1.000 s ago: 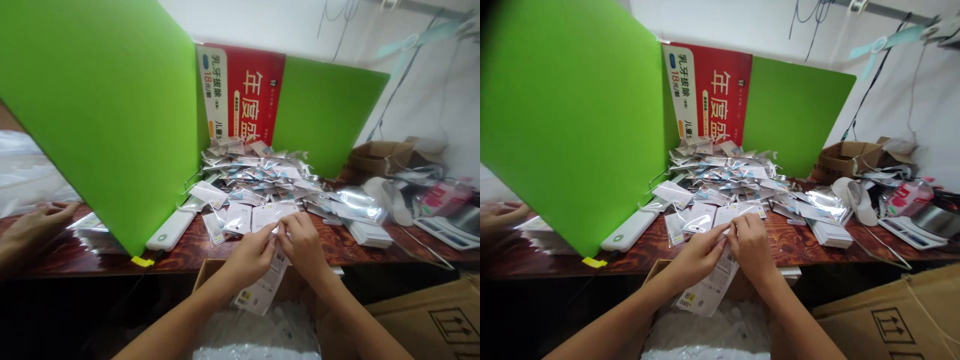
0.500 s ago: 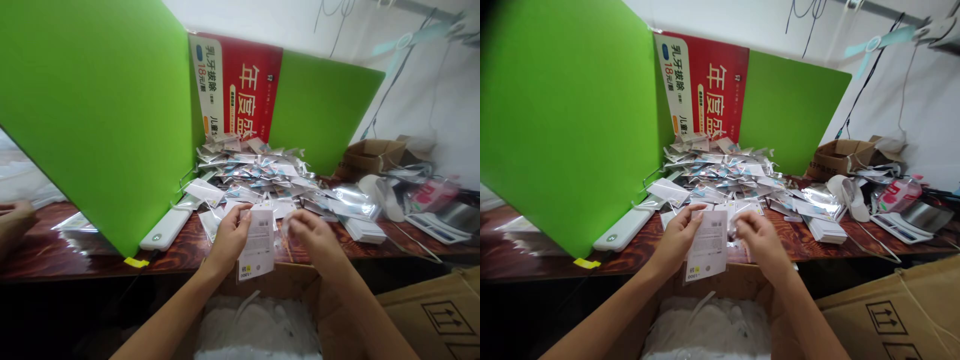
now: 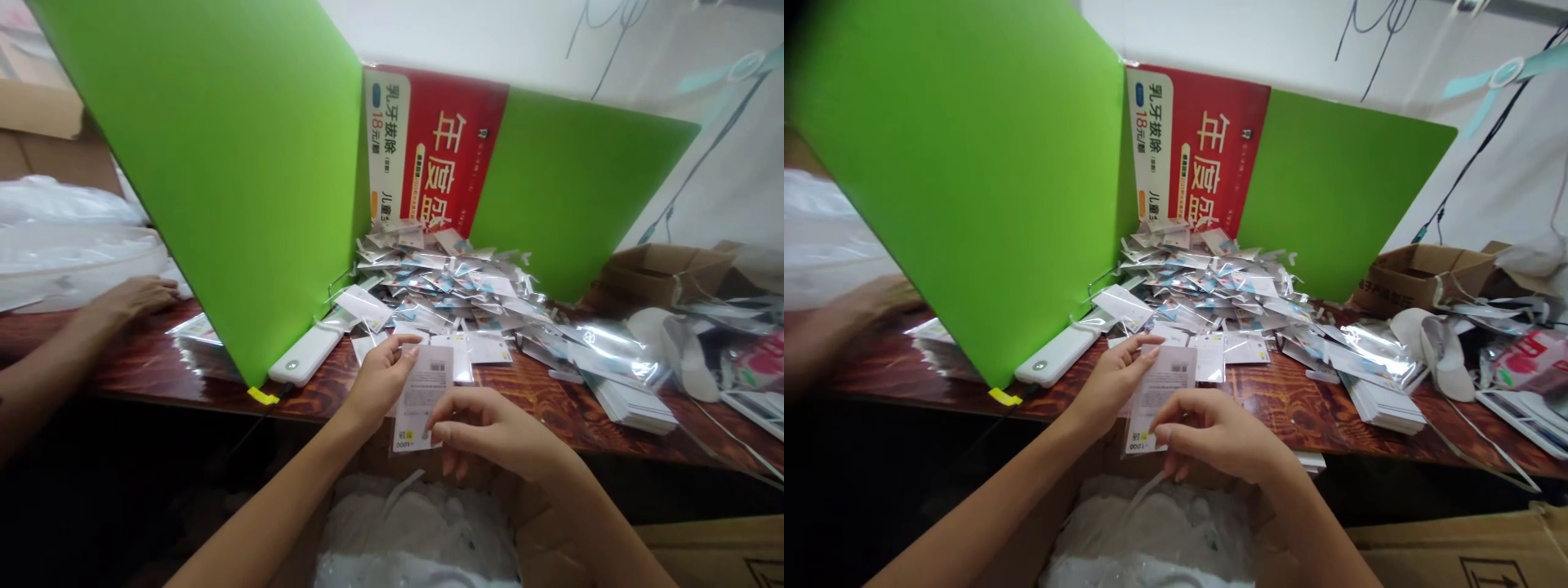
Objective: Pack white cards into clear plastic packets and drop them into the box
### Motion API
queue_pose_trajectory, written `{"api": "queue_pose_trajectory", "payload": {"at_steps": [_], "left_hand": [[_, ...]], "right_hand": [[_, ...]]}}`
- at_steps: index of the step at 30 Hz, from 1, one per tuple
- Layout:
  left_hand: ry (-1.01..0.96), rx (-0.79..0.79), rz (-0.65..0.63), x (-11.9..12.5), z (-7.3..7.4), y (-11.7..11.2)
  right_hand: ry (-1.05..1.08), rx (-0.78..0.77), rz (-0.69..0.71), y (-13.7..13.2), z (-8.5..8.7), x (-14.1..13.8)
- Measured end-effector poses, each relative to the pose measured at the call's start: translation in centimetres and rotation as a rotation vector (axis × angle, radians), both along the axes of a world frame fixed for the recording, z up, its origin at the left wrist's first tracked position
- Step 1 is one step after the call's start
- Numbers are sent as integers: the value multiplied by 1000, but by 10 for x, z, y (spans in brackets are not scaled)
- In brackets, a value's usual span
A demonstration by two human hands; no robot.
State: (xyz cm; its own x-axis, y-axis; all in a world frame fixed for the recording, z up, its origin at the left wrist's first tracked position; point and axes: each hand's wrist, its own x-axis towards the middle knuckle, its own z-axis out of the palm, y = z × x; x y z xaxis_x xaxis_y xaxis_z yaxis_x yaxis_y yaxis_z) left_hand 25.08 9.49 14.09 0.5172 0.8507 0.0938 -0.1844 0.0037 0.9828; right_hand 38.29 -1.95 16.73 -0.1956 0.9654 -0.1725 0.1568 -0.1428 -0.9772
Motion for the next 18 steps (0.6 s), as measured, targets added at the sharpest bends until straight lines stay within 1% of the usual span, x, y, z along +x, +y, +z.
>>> {"api": "queue_pose_trajectory", "payload": {"at_steps": [1, 2, 3, 5, 6, 7, 8, 9, 10, 12, 14, 15, 18], "left_hand": [[-5, -2, -4, 1, 0, 0], [-12, -4, -13, 3, 1, 0], [-17, -8, -27, 5, 1, -1], [-24, -23, -70, 10, 2, -3], [-28, -31, -97, 12, 3, -4], [-32, -37, -125, 13, 4, -5], [-32, -40, -156, 15, 4, -6], [-27, -41, -193, 15, 4, -8], [-20, -42, -232, 16, 4, -9], [-2, -55, -309, 16, 4, -10], [2, -81, -353, 15, 4, -11], [-1, -95, -360, 14, 4, -11], [-38, -137, -356, 13, 5, -11]], "right_hand": [[-11, 35, -68, 2, -3, 1], [-38, 94, -170, 4, -5, 3], [-75, 168, -301, 6, -7, 6], [-151, 309, -615, 9, -11, 14], [-175, 350, -755, 10, -12, 19], [-179, 366, -860, 10, -14, 25], [-156, 358, -917, 9, -15, 30], [-110, 332, -922, 8, -17, 35], [-47, 298, -880, 6, -18, 40], [95, 232, -736, 1, -21, 47], [201, 206, -644, -3, -22, 50], [233, 210, -635, -4, -22, 50], [277, 267, -678, -3, -20, 49]]}}
